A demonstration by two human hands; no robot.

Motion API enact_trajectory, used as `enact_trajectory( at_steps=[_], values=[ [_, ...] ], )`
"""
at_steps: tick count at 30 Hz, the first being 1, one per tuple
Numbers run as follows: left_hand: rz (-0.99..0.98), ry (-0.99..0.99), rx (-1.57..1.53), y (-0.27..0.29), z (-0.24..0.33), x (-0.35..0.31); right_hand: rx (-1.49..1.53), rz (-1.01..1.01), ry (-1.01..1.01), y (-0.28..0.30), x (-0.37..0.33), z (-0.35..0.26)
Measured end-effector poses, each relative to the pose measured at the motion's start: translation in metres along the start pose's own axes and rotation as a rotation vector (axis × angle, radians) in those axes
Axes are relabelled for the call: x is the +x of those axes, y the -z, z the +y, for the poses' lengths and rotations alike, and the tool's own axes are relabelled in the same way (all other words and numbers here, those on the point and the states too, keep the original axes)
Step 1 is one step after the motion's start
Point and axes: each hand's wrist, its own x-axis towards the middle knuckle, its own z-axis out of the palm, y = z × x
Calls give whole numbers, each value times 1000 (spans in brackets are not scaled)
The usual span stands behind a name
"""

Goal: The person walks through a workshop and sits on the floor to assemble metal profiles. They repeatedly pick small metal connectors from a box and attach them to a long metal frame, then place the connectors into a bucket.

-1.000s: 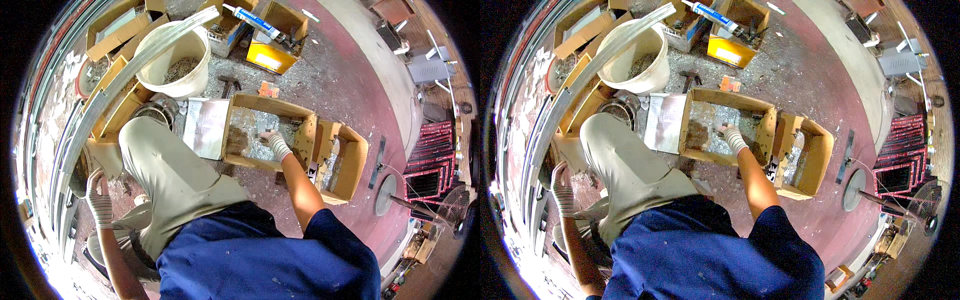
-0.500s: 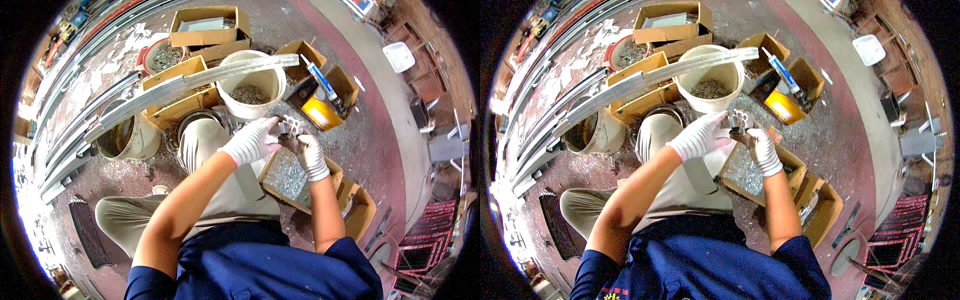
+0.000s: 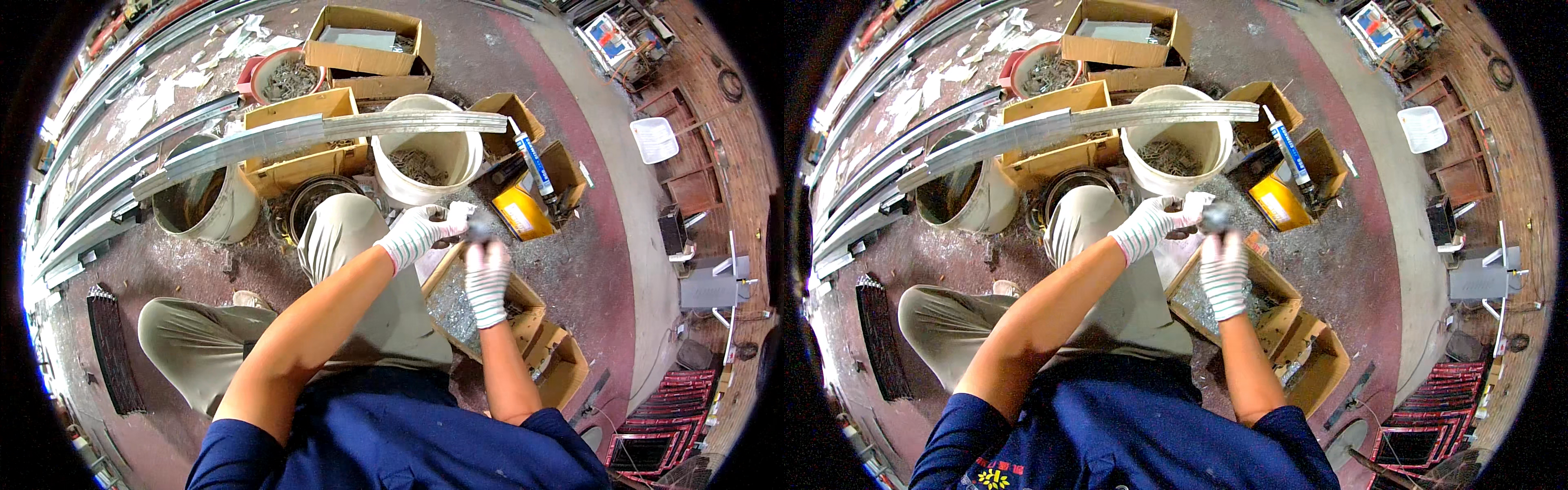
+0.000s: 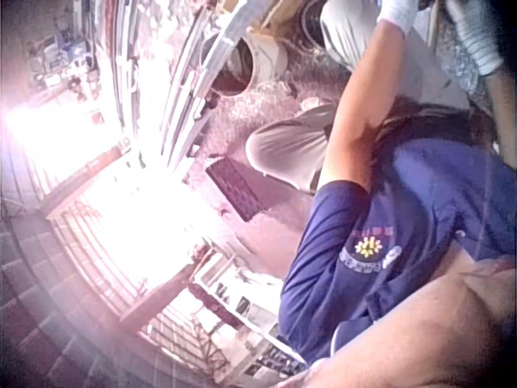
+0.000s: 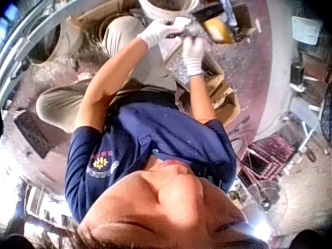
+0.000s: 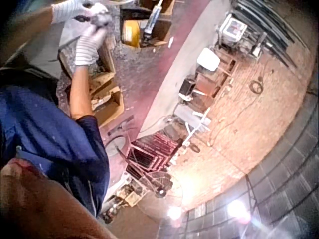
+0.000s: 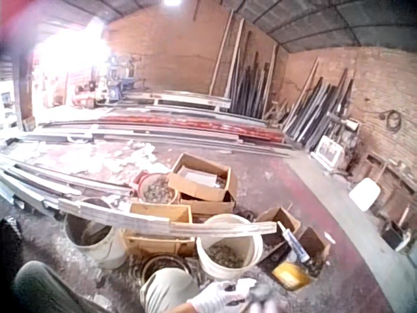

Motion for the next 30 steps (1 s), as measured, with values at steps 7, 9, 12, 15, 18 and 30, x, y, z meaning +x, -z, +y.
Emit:
enact_trajectory(
  at_steps=[7, 9, 12, 15, 18, 30],
  values=[
    [-70, -20, 9, 2, -1, 1, 206, -95, -43, 4, 4, -20],
    [-126, -4, -42, 7, -1, 1, 215, -117, 35, -5, 0, -10],
    [-173, -6, -63, 6, -1, -1, 179, -117, 59, -1, -1, -20],
    [-165, -119, 11, 4, -3, 1, -11, -138, 134, -1, 4, -10],
    [-115, -209, 153, 2, -4, -3, -22, -96, 178, 0, 4, -6],
    [-76, -272, 112, -4, 17, -24, -105, -13, 301, 7, 14, -40]
  ],
)
